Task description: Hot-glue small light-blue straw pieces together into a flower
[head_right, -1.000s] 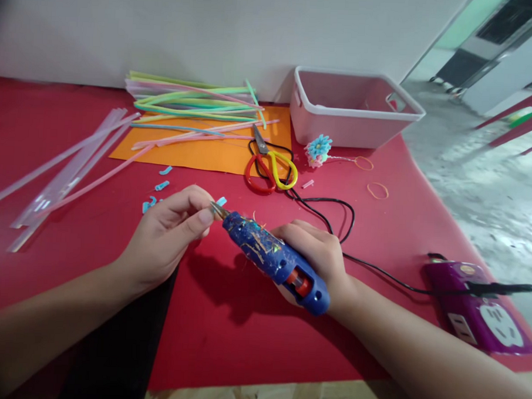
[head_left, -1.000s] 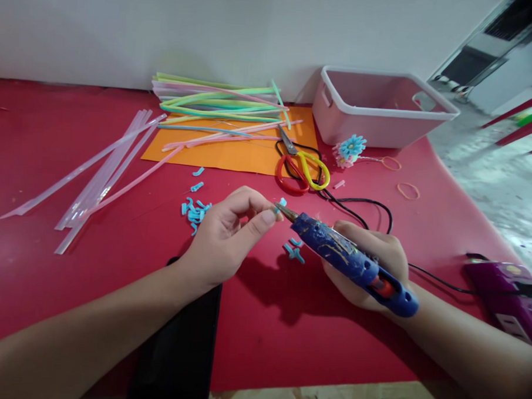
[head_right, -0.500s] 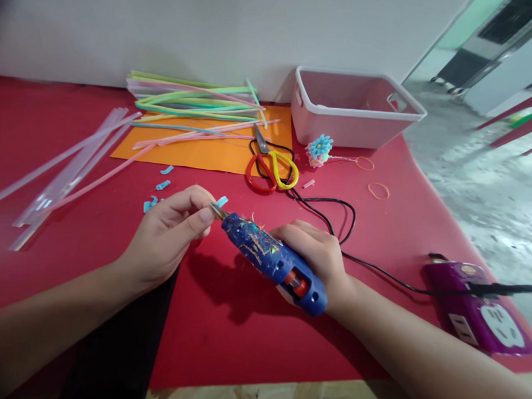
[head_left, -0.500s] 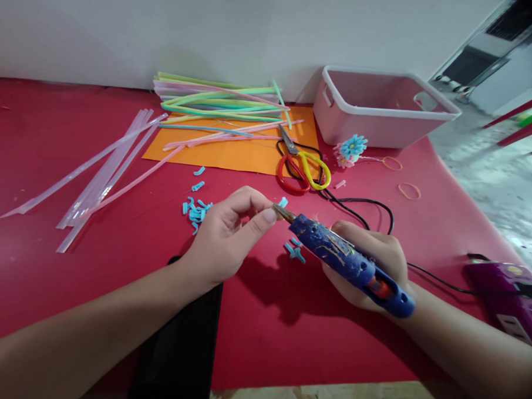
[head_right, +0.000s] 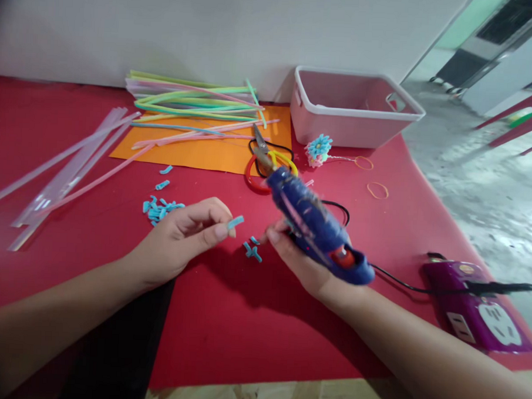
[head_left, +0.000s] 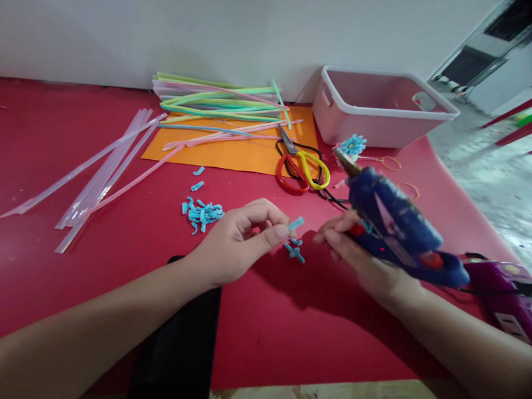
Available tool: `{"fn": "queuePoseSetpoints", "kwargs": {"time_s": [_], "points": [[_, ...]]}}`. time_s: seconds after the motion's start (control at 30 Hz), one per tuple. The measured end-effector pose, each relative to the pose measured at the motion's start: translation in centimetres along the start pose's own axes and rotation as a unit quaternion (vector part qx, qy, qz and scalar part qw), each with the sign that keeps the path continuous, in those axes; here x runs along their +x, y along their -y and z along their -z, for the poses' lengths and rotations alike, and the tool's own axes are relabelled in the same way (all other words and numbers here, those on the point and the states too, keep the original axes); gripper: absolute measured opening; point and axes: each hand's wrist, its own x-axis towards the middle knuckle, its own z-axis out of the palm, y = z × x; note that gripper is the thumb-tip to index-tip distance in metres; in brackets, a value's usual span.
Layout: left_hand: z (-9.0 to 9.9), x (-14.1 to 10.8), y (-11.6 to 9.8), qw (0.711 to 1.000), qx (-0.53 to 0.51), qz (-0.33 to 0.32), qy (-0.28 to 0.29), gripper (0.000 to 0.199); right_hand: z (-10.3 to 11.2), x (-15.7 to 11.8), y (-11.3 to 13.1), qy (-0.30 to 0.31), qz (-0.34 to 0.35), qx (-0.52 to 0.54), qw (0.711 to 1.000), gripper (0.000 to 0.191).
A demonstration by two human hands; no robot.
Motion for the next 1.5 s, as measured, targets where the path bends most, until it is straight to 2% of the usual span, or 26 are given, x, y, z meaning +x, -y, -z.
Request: {"fn": "queuePoseSetpoints", "kwargs": {"time_s": [0.07, 0.17, 0.27, 0.4, 0.53, 0.6, 0.67, 0.77, 0.93, 1.03, 1.17, 1.33, 1.5], "points": [[0.0, 0.1, -0.1, 0.999, -0.002, 0.004, 0.046, 0.021, -0.2, 0.4, 0.6, -0.003, -0.062, 0.093, 0.994, 0.026], [-0.1, 0.1, -0.1, 0.995, -0.010, 0.016, 0.101, 0.021, -0.4, 0.6, 1.4, 0.054, -0.119, 0.168, 0.977, 0.036], [-0.2, 0.0, -0.2, 0.991, -0.015, 0.032, 0.131, 0.020, -0.4, 0.6, 1.5, 0.089, -0.119, 0.166, 0.975, 0.035], [-0.3, 0.0, -0.2, 0.989, -0.024, 0.050, 0.134, 0.019, -0.3, 0.6, 1.4, 0.107, -0.109, 0.120, 0.981, 0.032], [-0.3, 0.1, -0.2, 0.988, -0.023, 0.060, 0.139, 0.019, -0.6, 0.6, 1.5, 0.109, -0.104, 0.124, 0.981, 0.030], [-0.5, 0.0, -0.1, 0.990, -0.011, 0.058, 0.126, 0.017, -0.7, 0.6, 1.3, 0.094, -0.113, 0.139, 0.979, 0.030], [-0.7, -0.3, -0.1, 0.994, 0.021, 0.052, 0.090, 0.013, -0.9, 0.6, 1.1, 0.073, -0.125, 0.160, 0.976, 0.031], [-1.1, -1.0, -0.1, 0.991, 0.135, -0.007, 0.021, 0.009, -1.2, 0.5, 0.9, 0.048, -0.141, 0.172, 0.974, 0.032], [-1.4, -1.7, 0.5, 0.929, 0.323, -0.176, -0.034, 0.011, -1.4, 0.6, 1.2, 0.060, -0.141, 0.171, 0.973, 0.032], [-1.3, -1.7, 0.9, 0.904, 0.360, -0.225, -0.044, 0.007, -1.3, 0.5, 1.3, 0.061, -0.138, 0.169, 0.974, 0.031], [-1.2, -1.6, 0.6, 0.904, 0.360, -0.226, -0.050, 0.008, -1.2, 0.4, 1.3, 0.059, -0.132, 0.161, 0.976, 0.030], [-1.2, -1.4, -0.2, 0.930, 0.317, -0.179, -0.045, 0.010, -1.3, 0.4, 1.8, -0.024, -0.092, 0.158, 0.983, 0.036], [-1.2, -1.1, -0.4, 0.932, 0.304, -0.191, -0.042, 0.012, -1.5, 0.3, 2.0, 0.023, -0.048, 0.134, 0.990, 0.034]]}}
